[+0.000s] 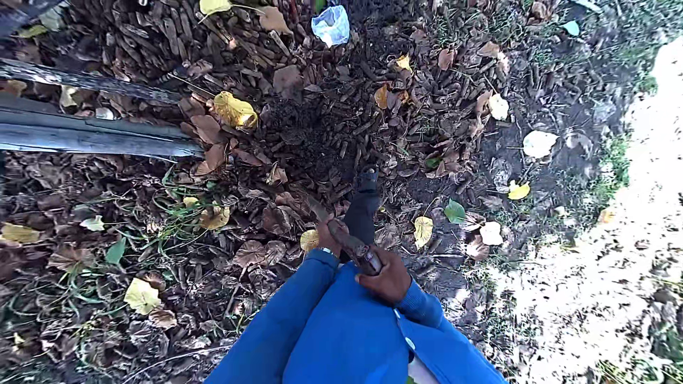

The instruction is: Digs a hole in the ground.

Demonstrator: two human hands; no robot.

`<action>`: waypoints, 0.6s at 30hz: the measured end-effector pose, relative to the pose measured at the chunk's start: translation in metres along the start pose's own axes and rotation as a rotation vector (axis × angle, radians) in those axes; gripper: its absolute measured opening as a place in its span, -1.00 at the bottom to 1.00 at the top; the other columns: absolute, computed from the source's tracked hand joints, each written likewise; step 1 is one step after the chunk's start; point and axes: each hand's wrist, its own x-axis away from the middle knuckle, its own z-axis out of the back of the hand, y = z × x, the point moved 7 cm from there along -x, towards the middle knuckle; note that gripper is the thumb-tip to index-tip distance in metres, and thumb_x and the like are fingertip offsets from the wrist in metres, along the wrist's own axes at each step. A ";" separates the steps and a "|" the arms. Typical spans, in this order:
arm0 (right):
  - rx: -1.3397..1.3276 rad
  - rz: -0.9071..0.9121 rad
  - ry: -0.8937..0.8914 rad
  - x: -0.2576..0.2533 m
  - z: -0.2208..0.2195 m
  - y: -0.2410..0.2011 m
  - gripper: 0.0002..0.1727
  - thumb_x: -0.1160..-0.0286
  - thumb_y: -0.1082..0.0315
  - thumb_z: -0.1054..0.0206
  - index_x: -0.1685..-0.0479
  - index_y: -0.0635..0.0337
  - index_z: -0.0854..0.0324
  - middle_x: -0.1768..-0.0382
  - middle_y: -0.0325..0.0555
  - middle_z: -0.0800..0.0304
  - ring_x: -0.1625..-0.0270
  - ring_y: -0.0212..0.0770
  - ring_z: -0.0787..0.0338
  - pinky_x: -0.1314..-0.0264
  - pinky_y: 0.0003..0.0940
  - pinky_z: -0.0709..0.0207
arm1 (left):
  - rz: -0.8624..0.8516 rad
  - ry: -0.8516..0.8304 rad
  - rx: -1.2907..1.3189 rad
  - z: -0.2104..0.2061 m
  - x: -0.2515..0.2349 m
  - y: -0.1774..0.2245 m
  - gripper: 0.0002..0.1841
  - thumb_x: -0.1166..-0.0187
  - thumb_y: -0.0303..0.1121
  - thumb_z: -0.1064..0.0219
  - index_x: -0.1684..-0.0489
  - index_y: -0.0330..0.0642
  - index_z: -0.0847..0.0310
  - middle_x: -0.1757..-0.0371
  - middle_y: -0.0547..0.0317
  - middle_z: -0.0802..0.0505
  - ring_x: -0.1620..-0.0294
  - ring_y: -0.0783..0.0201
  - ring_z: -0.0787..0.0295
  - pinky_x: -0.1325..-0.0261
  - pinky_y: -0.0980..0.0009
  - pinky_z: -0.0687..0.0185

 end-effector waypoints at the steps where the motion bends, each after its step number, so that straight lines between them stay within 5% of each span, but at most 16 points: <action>1: 0.007 0.015 0.019 -0.003 0.009 -0.004 -0.54 0.02 0.32 -0.58 0.02 0.26 -0.74 0.42 -0.28 -0.81 0.47 -0.50 -0.73 0.35 -0.46 -0.69 | 0.003 -0.008 -0.010 -0.013 -0.003 0.000 -0.69 -0.79 -0.28 0.08 0.39 -0.17 -0.42 0.70 0.18 -0.61 0.75 0.31 -0.58 0.65 0.43 -0.60; 9: -0.049 0.103 0.168 -0.059 0.118 -0.039 -0.65 0.03 0.31 -0.60 0.19 0.20 -0.72 0.55 -0.36 -0.76 0.61 -0.49 -0.69 0.54 -0.46 -0.66 | 0.044 -0.088 -0.071 -0.156 -0.043 0.004 -0.67 -0.79 -0.23 0.05 0.42 -0.15 -0.41 0.64 0.16 -0.62 0.69 0.26 -0.58 0.55 0.36 -0.62; 18: -0.079 0.261 0.357 -0.110 0.247 -0.108 -0.64 0.07 0.37 -0.61 0.18 0.23 -0.74 0.53 -0.37 -0.80 0.54 -0.54 -0.74 0.45 -0.53 -0.71 | 0.075 -0.179 -0.172 -0.350 -0.066 0.019 -0.76 -0.75 -0.24 -0.03 0.33 -0.14 -0.43 0.59 0.17 -0.62 0.64 0.27 -0.59 0.52 0.35 -0.63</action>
